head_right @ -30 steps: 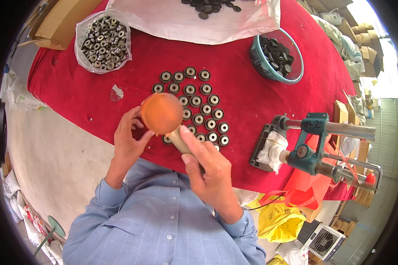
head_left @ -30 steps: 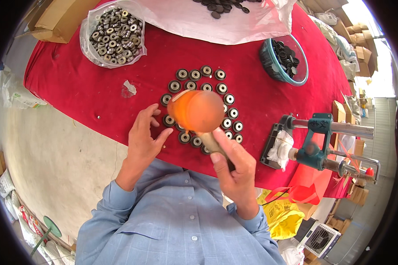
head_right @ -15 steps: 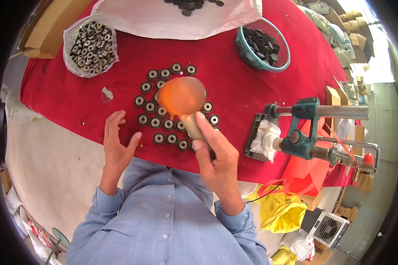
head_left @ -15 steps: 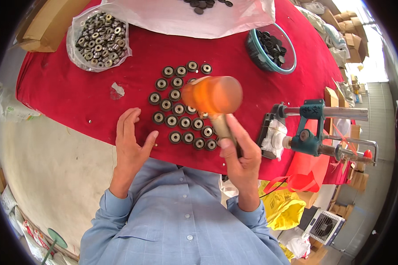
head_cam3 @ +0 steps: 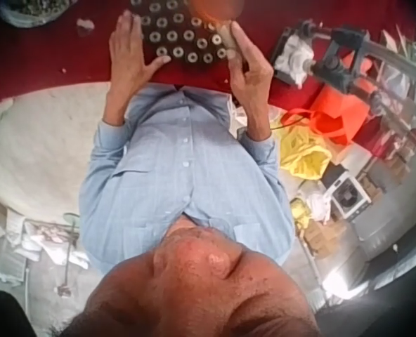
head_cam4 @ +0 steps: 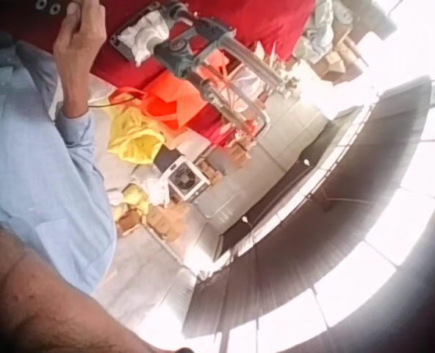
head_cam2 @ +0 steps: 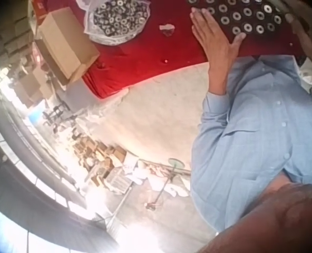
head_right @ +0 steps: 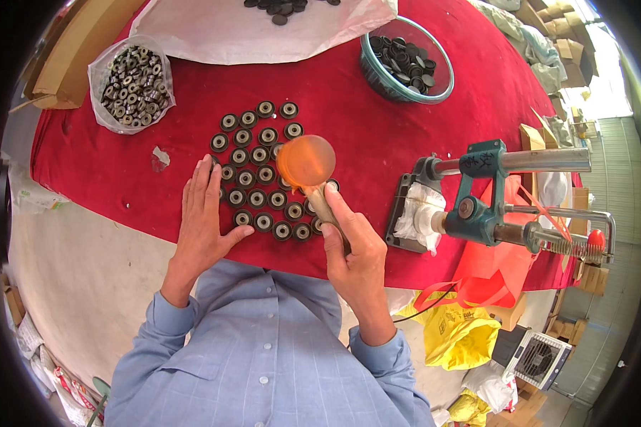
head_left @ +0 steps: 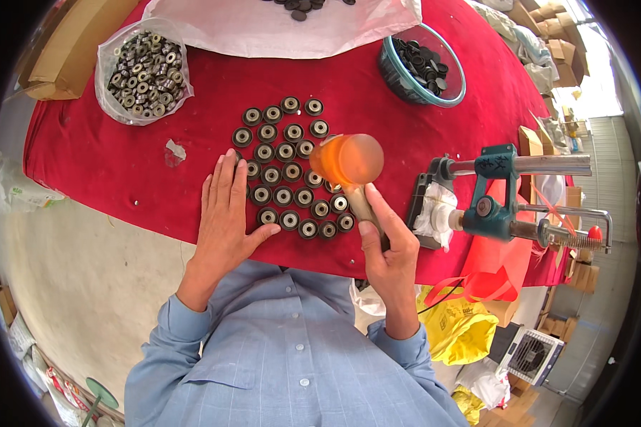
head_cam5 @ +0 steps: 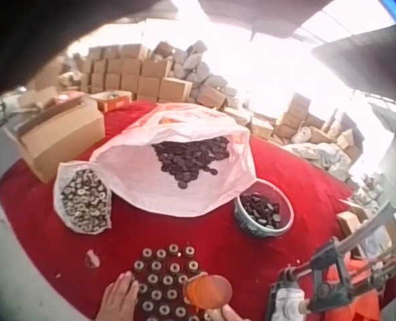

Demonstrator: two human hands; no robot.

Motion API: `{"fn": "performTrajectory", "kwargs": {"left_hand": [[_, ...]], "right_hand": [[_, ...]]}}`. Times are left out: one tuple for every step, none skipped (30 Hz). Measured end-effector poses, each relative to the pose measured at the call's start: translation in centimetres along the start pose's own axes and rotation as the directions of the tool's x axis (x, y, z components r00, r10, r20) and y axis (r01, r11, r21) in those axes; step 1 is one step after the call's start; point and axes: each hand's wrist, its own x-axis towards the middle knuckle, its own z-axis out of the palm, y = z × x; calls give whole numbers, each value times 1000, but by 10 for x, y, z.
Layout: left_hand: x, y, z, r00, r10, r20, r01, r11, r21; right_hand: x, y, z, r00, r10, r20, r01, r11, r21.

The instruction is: The person inserts metal bearings into black rings on the table by hand and then taps each bearing into place with a mallet.

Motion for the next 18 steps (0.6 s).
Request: {"fn": "performTrajectory", "kwargs": {"left_hand": [[0, -1, 3, 1000, 14, 16, -15, 999, 42], [0, -1, 5, 999, 28, 31, -31, 996, 84], [0, 0, 4, 999, 32, 34, -34, 996, 84], [0, 1, 4, 998, 27, 52, -32, 993, 112], [1, 1, 4, 997, 21, 69, -30, 989, 141], [0, 0, 4, 997, 22, 69, -32, 989, 144], [-1, -1, 5, 997, 36, 70, -50, 977, 206], [-2, -2, 7, 996, 49, 71, -66, 961, 268], [-3, -3, 8, 996, 51, 71, -69, 961, 268], [-3, -4, 10, 996, 54, 65, -70, 957, 281], [-3, -4, 11, 997, 56, 59, -71, 953, 294], [-3, -3, 10, 997, 60, 57, -74, 953, 294], [-3, -1, 9, 996, 55, 63, -71, 953, 293], [-2, -1, 9, 996, 49, 70, -67, 954, 293], [-2, -1, 9, 997, 45, 66, -63, 953, 296], [-2, -1, 10, 997, 47, 67, -65, 953, 295], [-3, -1, 10, 996, 50, 68, -68, 954, 293], [-3, -2, 10, 996, 50, 69, -68, 954, 293]], "right_hand": [[-2, 5, 0, 1000, 3, -5, -3, 1000, -3], [-4, 9, -1, 997, 44, 66, -40, 997, -67], [-3, 10, -1, 987, 90, 136, -72, 989, -131], [-2, 8, -4, 984, 95, 151, -71, 985, -159], [1, 4, -6, 984, 96, 147, -73, 985, -159], [5, -1, -5, 991, 106, 82, -103, 994, -43], [7, -2, -5, 992, 122, 17, -123, 989, 76], [7, -1, -5, 989, 150, -11, -148, 985, 91], [11, -1, -5, 989, 149, -14, -147, 985, 91], [17, -2, -4, 996, 87, -23, -87, 996, 7], [22, -2, -3, 999, 23, -27, -25, 997, -78], [25, 8, -2, 994, 87, 66, -78, 988, -135], [27, 14, -4, 994, 84, 62, -75, 988, -137], [29, 18, -6, 997, 55, 50, -48, 989, -139], [31, 20, -5, 999, 25, 44, -19, 991, -135], [33, 21, -4, 1000, -7, 25, 9, 994, -111], [33, 17, -1, 1000, -9, 28, 12, 994, -108], [31, 7, 3, 1000, 9, 6, -9, 1000, -14]]}}
